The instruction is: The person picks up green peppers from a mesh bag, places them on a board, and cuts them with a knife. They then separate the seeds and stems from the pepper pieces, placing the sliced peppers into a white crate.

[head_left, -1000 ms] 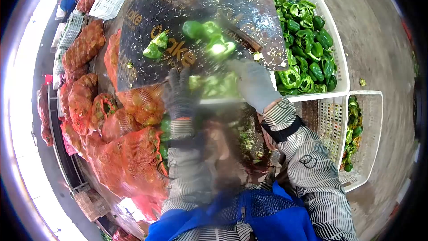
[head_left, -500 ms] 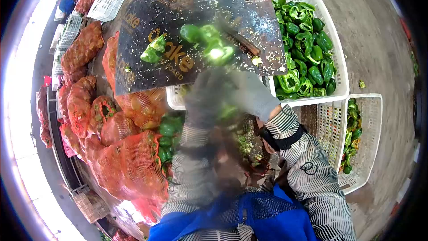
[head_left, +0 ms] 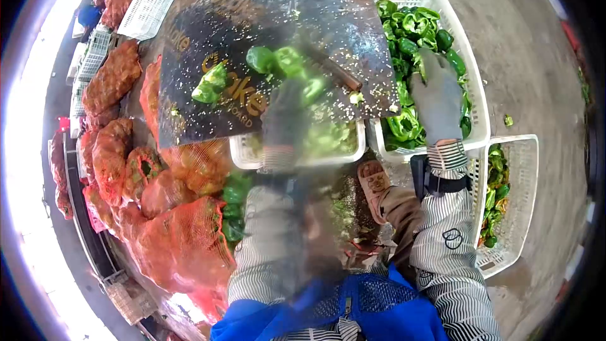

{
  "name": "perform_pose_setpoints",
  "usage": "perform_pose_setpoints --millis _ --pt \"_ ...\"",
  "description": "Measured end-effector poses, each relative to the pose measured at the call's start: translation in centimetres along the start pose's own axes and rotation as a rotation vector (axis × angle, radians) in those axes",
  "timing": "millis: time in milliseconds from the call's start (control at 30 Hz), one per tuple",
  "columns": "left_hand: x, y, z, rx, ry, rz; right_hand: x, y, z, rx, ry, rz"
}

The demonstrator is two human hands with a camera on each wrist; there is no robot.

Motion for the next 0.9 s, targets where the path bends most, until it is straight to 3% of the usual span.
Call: perform_pose_setpoints --millis 33,133,167,267,300,333,400,433,467,500,533,567,633,667,700,733,833,867,900 --pt "-0.2 -0.6 -1.1 -0.005 0.008 0.045 -0.2 -0.4 -0.7 -0.146 -0.185 0.020" --pt "-0.7 -1.8 -2.8 0.050 -0.047 0.027 1.0 -2.5 -2.3 -0.284 -0.284 0.246" --pt "-0.8 -1.6 -3.0 -0.075 -0.093 0.116 1.4 -2.8 -2.9 -0.285 -0.283 0.239" --pt "0.0 -0.8 -2.2 0.006 -0.202 0.216 2.3 -4.0 -4.3 -0.328 -0.374 0.286" --pt "0.5 -1.0 -2.7 -0.127 -0.081 0.092 2.5 -4.5 -4.5 -0.368 -0.473 0.296" --pt "0.6 -1.5 -2.9 -0.129 -0.087 0.092 2.8 -5.1 -4.8 -0.408 -0.573 0.308" --pt "0.6 -4.1 -3.6 0.261 -0.291 0.343 3.6 -6.0 -4.6 -0.483 -0.523 0.334" --pt "1.2 -6.6 -6.4 1.249 -0.130 0.241 3.9 -6.5 -4.6 -0.581 -0.500 0.338" --pt "1.5 -3.9 -2.9 1.245 -0.126 0.239 4.0 -7.0 -4.7 -0.679 -0.474 0.344" --pt "2.4 -1.0 0.3 1.254 -0.213 0.303 4.3 -7.6 -6.1 -0.989 -0.539 0.277" --pt "3.3 1.2 2.5 1.261 -0.299 0.366 4.1 -8.3 -5.7 -0.992 -0.535 0.282" --pt "3.8 1.6 3.2 1.323 -0.256 0.243 4.1 -9.1 -5.2 -1.122 -0.639 0.201" --pt "4.9 3.1 4.4 1.432 -0.213 0.229 4.2 -10.4 -3.7 -1.365 -0.879 0.029" --pt "5.5 3.8 4.8 1.542 -0.169 0.218 4.3 -10.4 -4.3 -1.361 -0.884 0.031" --pt "6.4 3.6 4.0 1.791 -0.129 0.173 4.4 -10.3 -4.9 -1.351 -0.799 0.211" --pt "6.7 3.2 4.0 1.796 -0.121 0.177 4.5 -10.5 -4.9 -1.334 -0.712 0.390" --pt "7.2 2.4 4.5 1.832 -0.175 0.124 5.0 -11.1 -7.3 -1.453 -0.743 0.272" --pt "7.2 2.2 4.7 1.708 -0.178 0.115 5.2 -11.0 -8.2 -1.473 -0.740 0.205" --pt "7.2 2.1 4.9 1.584 -0.182 0.106 5.2 -11.1 -7.4 -1.256 -0.382 0.568"
Point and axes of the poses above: each hand's wrist, its own x-axis away from the middle knuckle, its own z-axis out of the back of the hand, y = z × x, the point moved 4 cm from there along -x, towards the middle knuckle, and after that the axes turned 5 degrees about -y, right-handed, at the moved point
